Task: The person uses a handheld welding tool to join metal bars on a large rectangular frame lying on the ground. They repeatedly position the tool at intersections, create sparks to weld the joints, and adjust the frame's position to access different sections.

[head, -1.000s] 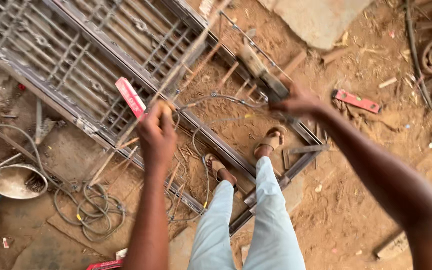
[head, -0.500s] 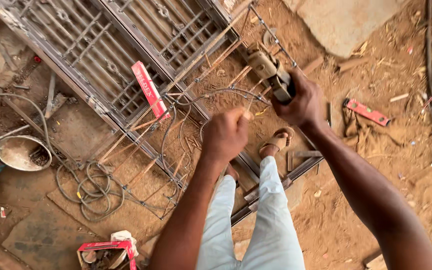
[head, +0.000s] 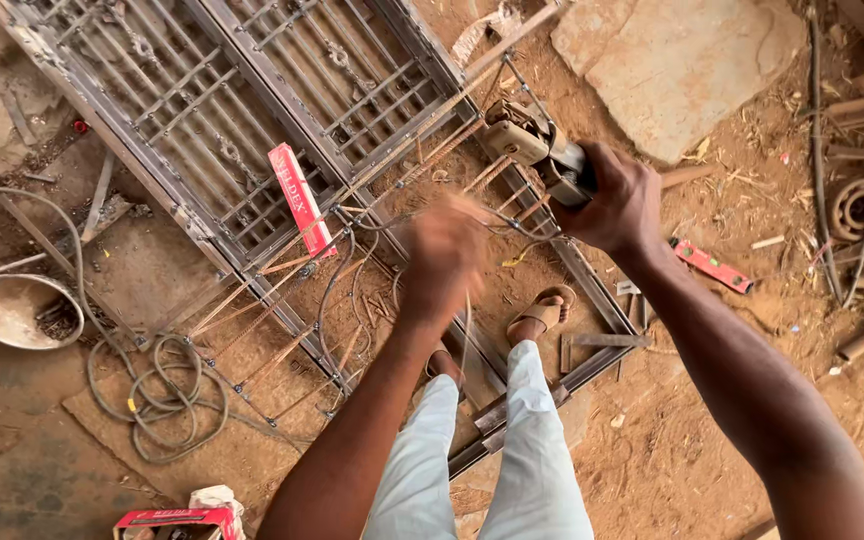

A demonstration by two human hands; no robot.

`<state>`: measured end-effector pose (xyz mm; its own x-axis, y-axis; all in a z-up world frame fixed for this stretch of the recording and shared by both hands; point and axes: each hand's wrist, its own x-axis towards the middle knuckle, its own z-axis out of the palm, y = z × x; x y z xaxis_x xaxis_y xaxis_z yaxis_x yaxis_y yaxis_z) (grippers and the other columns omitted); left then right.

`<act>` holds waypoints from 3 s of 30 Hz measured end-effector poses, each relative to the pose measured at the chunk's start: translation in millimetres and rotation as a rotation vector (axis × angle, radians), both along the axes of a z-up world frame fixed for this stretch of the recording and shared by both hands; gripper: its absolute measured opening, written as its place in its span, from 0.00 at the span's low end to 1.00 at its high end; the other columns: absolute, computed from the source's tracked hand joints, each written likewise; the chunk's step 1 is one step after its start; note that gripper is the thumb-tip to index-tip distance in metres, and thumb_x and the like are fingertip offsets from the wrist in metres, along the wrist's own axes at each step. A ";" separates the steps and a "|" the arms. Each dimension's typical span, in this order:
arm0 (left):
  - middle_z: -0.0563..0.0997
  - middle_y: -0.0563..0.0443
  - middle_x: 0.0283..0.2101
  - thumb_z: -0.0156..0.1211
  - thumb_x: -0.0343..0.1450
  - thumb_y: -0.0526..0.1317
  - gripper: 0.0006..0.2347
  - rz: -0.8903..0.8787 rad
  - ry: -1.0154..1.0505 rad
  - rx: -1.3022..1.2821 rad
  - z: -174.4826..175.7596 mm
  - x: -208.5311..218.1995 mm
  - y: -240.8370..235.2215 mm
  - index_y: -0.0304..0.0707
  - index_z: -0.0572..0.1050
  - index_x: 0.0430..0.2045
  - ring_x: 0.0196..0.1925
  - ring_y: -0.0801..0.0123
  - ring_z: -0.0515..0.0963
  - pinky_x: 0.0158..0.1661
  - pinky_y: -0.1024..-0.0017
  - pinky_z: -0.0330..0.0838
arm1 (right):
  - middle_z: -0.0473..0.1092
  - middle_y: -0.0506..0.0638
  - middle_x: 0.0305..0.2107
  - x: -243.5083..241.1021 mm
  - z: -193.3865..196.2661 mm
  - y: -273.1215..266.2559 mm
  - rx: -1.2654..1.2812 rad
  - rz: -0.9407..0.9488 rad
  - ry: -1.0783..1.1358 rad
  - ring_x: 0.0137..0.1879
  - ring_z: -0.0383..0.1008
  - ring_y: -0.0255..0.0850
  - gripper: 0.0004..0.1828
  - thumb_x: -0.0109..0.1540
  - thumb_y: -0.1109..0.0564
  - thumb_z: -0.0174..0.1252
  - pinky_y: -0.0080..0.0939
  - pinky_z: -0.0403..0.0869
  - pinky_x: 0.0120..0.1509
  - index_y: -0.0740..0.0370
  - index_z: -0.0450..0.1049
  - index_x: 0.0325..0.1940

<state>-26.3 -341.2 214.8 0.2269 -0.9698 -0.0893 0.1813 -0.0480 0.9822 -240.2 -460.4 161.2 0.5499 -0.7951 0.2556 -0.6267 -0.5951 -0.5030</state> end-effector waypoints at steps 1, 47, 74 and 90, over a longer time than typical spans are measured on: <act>0.73 0.49 0.22 0.46 0.80 0.40 0.10 -0.014 -0.024 0.178 1.4 2.7 -0.4 0.33 0.72 0.33 0.17 0.74 0.73 0.16 0.72 0.75 | 0.72 0.51 0.27 3.4 1.4 -1.6 0.040 -0.018 0.026 0.29 0.72 0.41 0.21 0.58 0.53 0.69 0.45 0.74 0.33 0.64 0.73 0.51; 0.84 0.48 0.30 0.60 0.73 0.37 0.07 0.213 -1.046 0.256 -38.6 42.8 47.3 0.38 0.80 0.42 0.24 0.71 0.81 0.23 0.74 0.75 | 0.71 0.48 0.23 14.9 -1.8 -4.0 0.601 -0.114 0.038 0.21 0.68 0.35 0.16 0.59 0.48 0.60 0.40 0.74 0.24 0.62 0.73 0.43; 0.86 0.41 0.39 0.61 0.74 0.35 0.06 0.162 -0.947 0.187 -35.1 70.5 74.0 0.32 0.83 0.39 0.40 0.57 0.86 0.45 0.61 0.81 | 0.75 0.62 0.45 2.1 1.8 45.8 1.607 -0.018 -0.305 0.51 0.76 0.53 0.42 0.51 0.51 0.71 0.55 0.73 0.64 0.65 0.64 0.65; 0.87 0.42 0.42 0.61 0.69 0.30 0.11 -0.274 -1.236 0.359 -28.2 99.6 128.9 0.39 0.83 0.43 0.38 0.61 0.88 0.38 0.67 0.82 | 0.70 0.65 0.48 3.2 -29.5 168.9 0.767 -0.022 0.161 0.50 0.72 0.52 0.32 0.51 0.56 0.77 0.55 0.72 0.57 0.70 0.77 0.56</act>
<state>73.3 -212.3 186.6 0.1451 -0.9631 -0.2266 -0.8791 -0.2306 0.4172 -237.1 -291.5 131.7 0.5157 -0.7283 -0.4512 -0.7346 -0.1050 -0.6703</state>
